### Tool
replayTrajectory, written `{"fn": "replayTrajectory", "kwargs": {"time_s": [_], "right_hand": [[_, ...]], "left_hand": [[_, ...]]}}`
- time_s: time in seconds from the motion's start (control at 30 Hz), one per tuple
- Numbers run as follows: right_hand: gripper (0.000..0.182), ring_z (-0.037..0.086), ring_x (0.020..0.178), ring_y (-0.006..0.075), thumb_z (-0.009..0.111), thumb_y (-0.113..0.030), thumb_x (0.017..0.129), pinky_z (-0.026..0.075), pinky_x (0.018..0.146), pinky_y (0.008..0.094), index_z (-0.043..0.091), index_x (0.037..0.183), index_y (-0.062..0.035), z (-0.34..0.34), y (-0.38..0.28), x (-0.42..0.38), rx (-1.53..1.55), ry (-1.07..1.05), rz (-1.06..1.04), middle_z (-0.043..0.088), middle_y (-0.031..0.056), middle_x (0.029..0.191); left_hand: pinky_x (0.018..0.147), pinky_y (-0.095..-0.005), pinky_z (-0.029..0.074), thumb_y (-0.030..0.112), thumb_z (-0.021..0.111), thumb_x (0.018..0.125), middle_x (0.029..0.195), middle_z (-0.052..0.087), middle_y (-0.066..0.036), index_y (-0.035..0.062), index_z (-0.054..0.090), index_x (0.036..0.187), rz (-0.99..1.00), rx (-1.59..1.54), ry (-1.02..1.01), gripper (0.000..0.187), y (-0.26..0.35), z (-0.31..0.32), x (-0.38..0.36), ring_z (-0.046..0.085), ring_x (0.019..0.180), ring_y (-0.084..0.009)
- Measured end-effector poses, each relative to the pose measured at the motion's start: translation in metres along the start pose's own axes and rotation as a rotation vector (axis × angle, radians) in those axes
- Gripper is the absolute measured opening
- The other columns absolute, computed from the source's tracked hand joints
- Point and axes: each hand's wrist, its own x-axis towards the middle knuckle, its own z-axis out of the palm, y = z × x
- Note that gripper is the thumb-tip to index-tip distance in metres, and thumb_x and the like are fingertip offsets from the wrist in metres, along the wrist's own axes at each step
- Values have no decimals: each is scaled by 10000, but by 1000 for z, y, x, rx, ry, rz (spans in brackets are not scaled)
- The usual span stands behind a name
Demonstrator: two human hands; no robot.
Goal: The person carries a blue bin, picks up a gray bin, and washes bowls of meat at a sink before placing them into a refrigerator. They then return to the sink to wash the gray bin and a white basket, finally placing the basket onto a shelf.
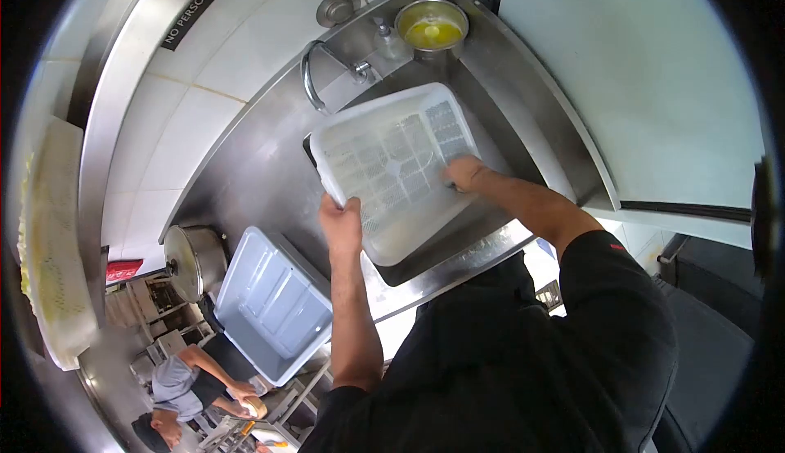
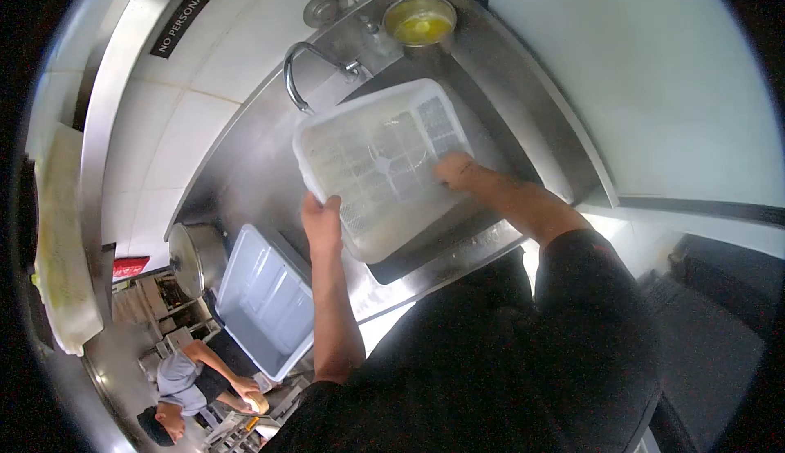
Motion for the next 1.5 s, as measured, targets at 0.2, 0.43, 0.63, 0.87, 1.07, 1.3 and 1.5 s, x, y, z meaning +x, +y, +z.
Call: {"fn": "replayTrajectory", "kwargs": {"time_s": [0.2,0.43,0.63,0.87,1.07,1.3,1.5], "right_hand": [[286,695,957,363,520,-95,921,565,817,492,621,1185,-50,-73,9,13,39,416,300,668,195,1121],[292,676,1019,373,530,-104,912,530,900,489,576,1193,-39,43,4,25,-18,193,300,670,203,1092],[347,656,1025,383,612,-167,875,498,927,486,572,1203,-62,-17,-20,62,583,689,571,659,223,1140],[383,629,1039,380,674,-158,830,496,893,463,558,1185,-74,-40,-173,48,872,616,-163,640,175,1095],[479,646,1042,390,631,-200,859,508,911,478,522,1310,-81,0,-57,43,555,334,414,662,198,1137],[567,663,1039,310,617,-310,903,507,916,444,502,1378,-23,-51,-151,28,987,393,201,685,163,1121],[620,554,1220,237,644,-393,893,464,964,365,513,1346,9,-146,-123,-53,1727,88,16,599,117,1325]], "left_hand": [[717,-317,504,40,605,780,891,696,-114,-44,643,989,-17,87,-48,229,22,-8,-12,638,776,-168],[716,-307,489,-1,603,789,871,673,-66,-31,631,987,-15,-74,25,202,25,4,-20,613,790,-139],[679,-279,460,-44,595,787,879,644,-30,-18,619,995,-119,-239,-16,210,-8,-1,-16,578,766,-117],[657,-278,461,-39,593,777,897,655,-41,-27,618,1020,-102,-112,-114,244,-27,7,-5,585,759,-118],[761,-290,491,-63,562,774,968,690,-67,-39,631,1089,-220,-369,-58,324,5,-1,-27,634,847,-152],[875,-339,509,48,570,938,1116,692,-103,-30,604,1219,-219,-508,-175,294,2,37,-7,659,987,-207],[866,-355,521,220,499,1024,1081,674,-111,14,581,1214,-394,-838,-413,292,26,45,7,645,954,-227]]}}
